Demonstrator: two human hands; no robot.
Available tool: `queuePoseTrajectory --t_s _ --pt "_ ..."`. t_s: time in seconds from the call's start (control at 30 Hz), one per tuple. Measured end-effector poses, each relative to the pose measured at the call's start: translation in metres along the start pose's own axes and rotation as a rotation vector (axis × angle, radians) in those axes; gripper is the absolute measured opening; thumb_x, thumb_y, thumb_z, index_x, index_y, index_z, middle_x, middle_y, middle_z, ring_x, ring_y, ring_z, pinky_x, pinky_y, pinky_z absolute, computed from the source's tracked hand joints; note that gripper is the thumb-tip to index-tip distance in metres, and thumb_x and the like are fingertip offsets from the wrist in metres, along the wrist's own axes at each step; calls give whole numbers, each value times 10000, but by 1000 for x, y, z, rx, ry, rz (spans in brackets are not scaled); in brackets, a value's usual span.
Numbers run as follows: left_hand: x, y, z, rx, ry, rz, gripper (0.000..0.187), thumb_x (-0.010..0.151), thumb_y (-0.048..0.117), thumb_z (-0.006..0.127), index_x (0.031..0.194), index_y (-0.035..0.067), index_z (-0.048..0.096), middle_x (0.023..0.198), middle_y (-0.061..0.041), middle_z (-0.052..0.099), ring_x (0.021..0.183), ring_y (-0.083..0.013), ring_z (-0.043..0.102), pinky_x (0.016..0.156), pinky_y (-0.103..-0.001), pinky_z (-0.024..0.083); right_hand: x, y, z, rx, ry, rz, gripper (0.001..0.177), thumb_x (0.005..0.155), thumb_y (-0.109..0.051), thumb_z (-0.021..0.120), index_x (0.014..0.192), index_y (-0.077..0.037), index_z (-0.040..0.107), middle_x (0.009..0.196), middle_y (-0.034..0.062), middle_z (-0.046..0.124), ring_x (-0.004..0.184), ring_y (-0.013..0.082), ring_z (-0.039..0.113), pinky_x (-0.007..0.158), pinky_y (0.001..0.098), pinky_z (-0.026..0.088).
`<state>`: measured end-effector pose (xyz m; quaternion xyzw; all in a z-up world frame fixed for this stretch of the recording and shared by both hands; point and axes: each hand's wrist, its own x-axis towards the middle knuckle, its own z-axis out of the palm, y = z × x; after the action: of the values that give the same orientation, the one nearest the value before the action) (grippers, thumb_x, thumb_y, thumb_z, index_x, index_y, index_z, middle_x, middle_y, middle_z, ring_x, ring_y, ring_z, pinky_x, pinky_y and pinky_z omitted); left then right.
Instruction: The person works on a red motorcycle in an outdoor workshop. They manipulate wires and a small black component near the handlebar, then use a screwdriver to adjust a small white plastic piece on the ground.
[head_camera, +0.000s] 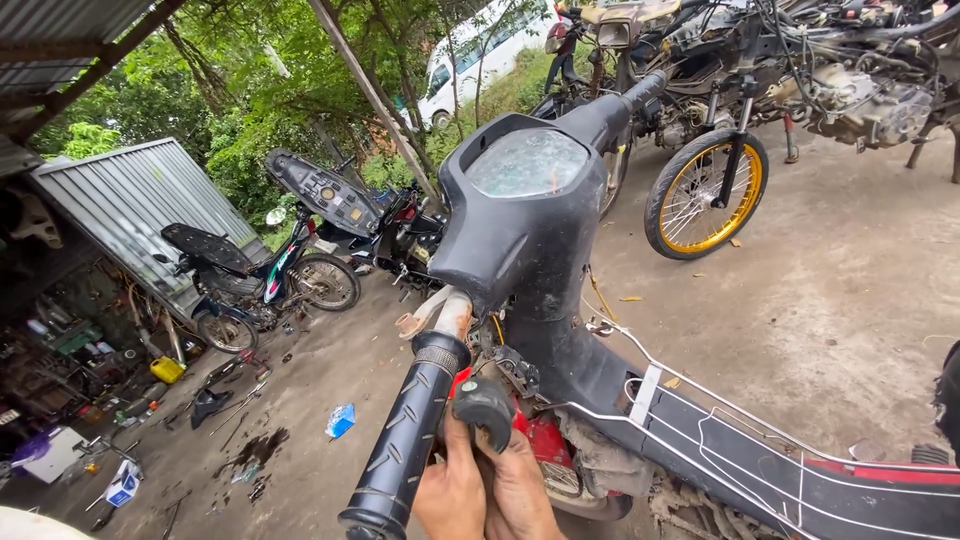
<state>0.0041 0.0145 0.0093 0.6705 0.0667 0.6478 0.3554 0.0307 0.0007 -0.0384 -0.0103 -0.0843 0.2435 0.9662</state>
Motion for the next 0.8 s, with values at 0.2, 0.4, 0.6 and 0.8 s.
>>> queuePoseTrajectory --t_s 0.2,0.4,0.6,0.8 --pt "-16 -16 3 70 -28 -245 297 794 194 832 1033 24 778 872 -80 759 682 -164 608 659 -316 525 -1 -9 -6 -15 1 -18 176 858 -109 771 953 34 735 823 175 731 716 274 664 688 422 555" --pt "-6 19 -5 129 -119 -51 109 849 194 764 894 98 738 775 -28 706 622 -131 606 544 -281 540 4 -8 3 -31 -25 -20 159 862 -122 781 917 22 738 772 150 726 667 242 654 633 396 552" --pt "9 21 -4 119 -176 13 106 856 172 734 928 98 713 823 -39 692 690 -158 621 608 -301 537 3 -8 9 8 -40 -67 246 844 -74 765 1047 62 783 1021 174 795 904 252 722 886 374 565" --pt "26 26 -2 112 -227 84 117 864 147 698 970 99 684 881 -53 674 772 -191 640 684 -324 533 2 -5 16 59 32 -5 502 766 -107 748 1227 86 710 1180 277 738 1050 363 694 1015 473 536"
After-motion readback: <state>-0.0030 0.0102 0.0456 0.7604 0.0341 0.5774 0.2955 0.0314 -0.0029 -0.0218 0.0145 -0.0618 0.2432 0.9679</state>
